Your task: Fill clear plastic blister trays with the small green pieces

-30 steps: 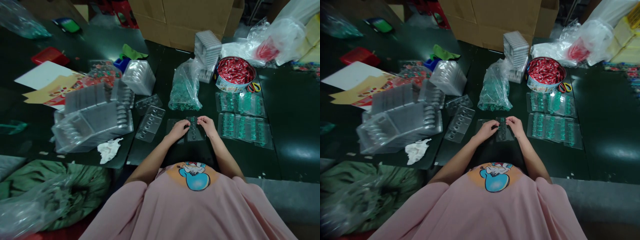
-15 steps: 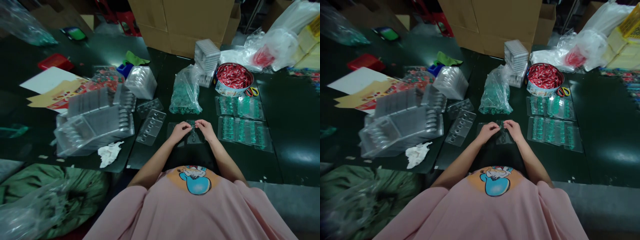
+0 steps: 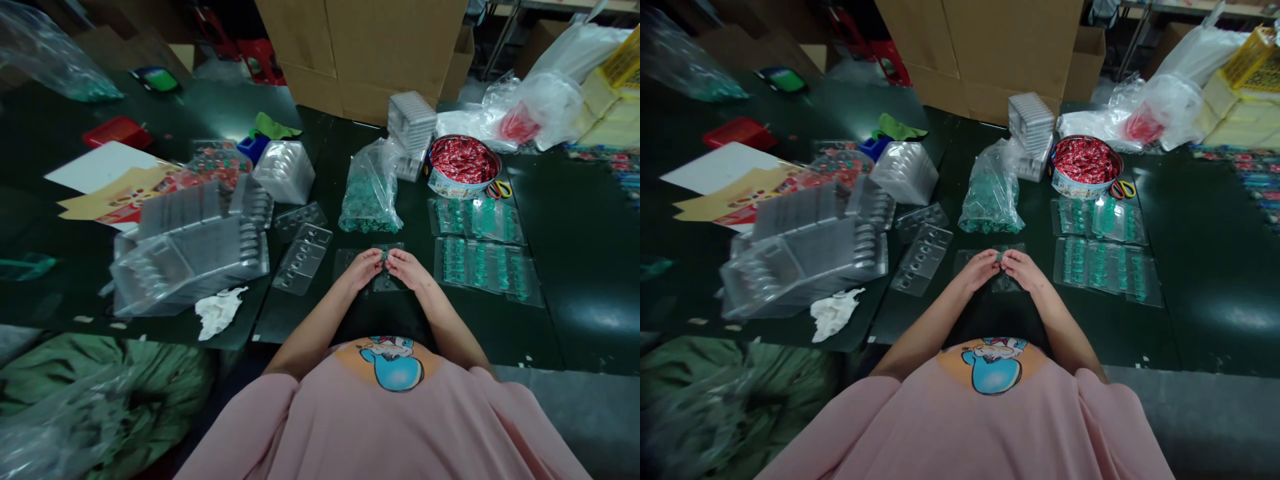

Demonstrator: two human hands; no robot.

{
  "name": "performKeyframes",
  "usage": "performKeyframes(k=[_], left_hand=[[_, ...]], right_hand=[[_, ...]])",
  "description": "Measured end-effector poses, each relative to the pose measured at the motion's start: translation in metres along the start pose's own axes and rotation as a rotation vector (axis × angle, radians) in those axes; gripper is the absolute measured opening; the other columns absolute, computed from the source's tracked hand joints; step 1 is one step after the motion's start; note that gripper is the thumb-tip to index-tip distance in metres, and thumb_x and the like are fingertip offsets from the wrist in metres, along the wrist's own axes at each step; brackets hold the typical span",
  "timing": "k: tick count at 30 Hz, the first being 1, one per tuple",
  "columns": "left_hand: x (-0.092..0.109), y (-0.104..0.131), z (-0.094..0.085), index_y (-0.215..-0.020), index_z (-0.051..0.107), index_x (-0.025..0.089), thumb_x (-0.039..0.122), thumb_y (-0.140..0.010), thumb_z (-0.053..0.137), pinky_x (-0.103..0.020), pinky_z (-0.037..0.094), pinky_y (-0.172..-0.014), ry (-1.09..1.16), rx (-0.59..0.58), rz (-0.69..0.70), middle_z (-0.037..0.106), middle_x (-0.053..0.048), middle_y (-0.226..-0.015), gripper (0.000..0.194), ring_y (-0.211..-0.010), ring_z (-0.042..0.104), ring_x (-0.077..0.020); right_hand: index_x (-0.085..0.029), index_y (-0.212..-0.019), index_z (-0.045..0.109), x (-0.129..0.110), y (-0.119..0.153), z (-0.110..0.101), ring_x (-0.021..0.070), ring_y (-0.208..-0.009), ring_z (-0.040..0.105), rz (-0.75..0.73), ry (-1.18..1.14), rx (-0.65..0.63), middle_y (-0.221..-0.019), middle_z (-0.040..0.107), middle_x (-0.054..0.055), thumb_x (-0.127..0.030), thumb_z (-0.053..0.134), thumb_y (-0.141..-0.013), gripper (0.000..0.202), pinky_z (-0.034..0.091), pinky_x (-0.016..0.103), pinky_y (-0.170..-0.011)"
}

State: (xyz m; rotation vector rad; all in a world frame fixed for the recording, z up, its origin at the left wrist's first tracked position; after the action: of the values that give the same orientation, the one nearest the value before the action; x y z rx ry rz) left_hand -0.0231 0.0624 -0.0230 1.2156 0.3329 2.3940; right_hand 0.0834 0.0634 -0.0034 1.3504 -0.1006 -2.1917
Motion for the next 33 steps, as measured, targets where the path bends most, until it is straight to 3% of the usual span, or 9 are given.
performKeyframes(k=[4, 11, 18, 23, 29, 33], left_hand=[[0.000, 0.001, 0.002, -0.075, 0.065, 0.014, 0.031, -0.063, 0.082, -0.021, 0.045, -0.062, -0.068, -0.013, -0.096, 0.062, -0.001, -0.067, 0.027, -0.063, 0.058, -0.0095], [0.009, 0.007, 0.004, -0.076, 0.066, 0.013, 0.029, -0.054, 0.087, -0.021, 0.043, -0.058, -0.205, -0.055, -0.140, 0.060, 0.000, -0.063, 0.034, -0.057, 0.052, -0.0068], [0.007, 0.011, 0.012, -0.075, 0.060, 0.015, 0.032, -0.065, 0.077, -0.023, 0.045, -0.064, -0.066, -0.082, -0.017, 0.057, 0.001, -0.069, 0.026, -0.064, 0.056, -0.0090], [0.014, -0.002, 0.010, -0.077, 0.058, 0.016, 0.038, -0.072, 0.072, -0.025, 0.046, -0.067, -0.109, 0.024, 0.069, 0.058, -0.001, -0.071, 0.026, -0.068, 0.056, -0.0110], [0.036, -0.018, 0.008, -0.080, 0.066, 0.014, 0.035, -0.070, 0.073, -0.024, 0.043, -0.066, -0.382, 0.128, 0.231, 0.060, 0.000, -0.070, 0.024, -0.066, 0.053, -0.0098], [0.029, -0.019, -0.003, -0.078, 0.069, 0.015, 0.031, -0.074, 0.067, -0.026, 0.045, -0.067, -0.618, 0.220, 0.282, 0.063, -0.001, -0.069, 0.017, -0.066, 0.056, -0.0128]], right_hand=[[-0.021, -0.076, 0.058, -0.005, 0.005, 0.000, 0.0075, -0.062, 0.052, -0.015, 0.125, 0.015, -0.068, 0.055, -0.005, -0.047, 0.080, -0.062, 0.038, 0.039, 0.019, -0.059], [-0.019, -0.072, 0.056, -0.012, 0.008, 0.005, 0.0075, -0.060, 0.049, -0.060, 0.274, 0.001, -0.065, 0.054, -0.005, -0.042, 0.075, -0.065, 0.030, 0.036, 0.021, -0.057], [-0.019, -0.070, 0.054, -0.011, 0.010, 0.012, 0.0063, -0.055, 0.042, -0.070, 0.136, -0.006, -0.062, 0.049, -0.006, -0.040, 0.075, -0.063, 0.031, 0.035, 0.022, -0.057], [-0.021, -0.073, 0.055, -0.022, 0.001, -0.001, 0.0076, -0.056, 0.040, -0.078, 0.140, 0.094, -0.062, 0.046, -0.006, -0.043, 0.072, -0.063, 0.030, 0.031, 0.022, -0.054], [-0.020, -0.074, 0.060, -0.043, -0.010, -0.025, 0.0095, -0.059, 0.045, -0.243, 0.503, 0.209, -0.064, 0.052, -0.004, -0.039, 0.063, -0.073, 0.019, 0.034, 0.023, -0.057], [-0.020, -0.076, 0.063, -0.036, -0.011, -0.031, 0.0129, -0.062, 0.052, -0.267, 0.896, 0.274, -0.067, 0.060, -0.002, -0.031, 0.055, -0.079, 0.013, 0.039, 0.025, -0.062]])
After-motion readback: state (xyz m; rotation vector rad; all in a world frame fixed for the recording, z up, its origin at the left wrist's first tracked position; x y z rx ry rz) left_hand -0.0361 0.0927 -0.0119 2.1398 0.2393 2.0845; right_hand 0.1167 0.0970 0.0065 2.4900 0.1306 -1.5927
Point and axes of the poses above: each hand's wrist, its own y-axis away from the middle knuckle, its own z-axis out of the palm, x = y × z, the point moved 8 cm from there along -y, towards the middle knuckle
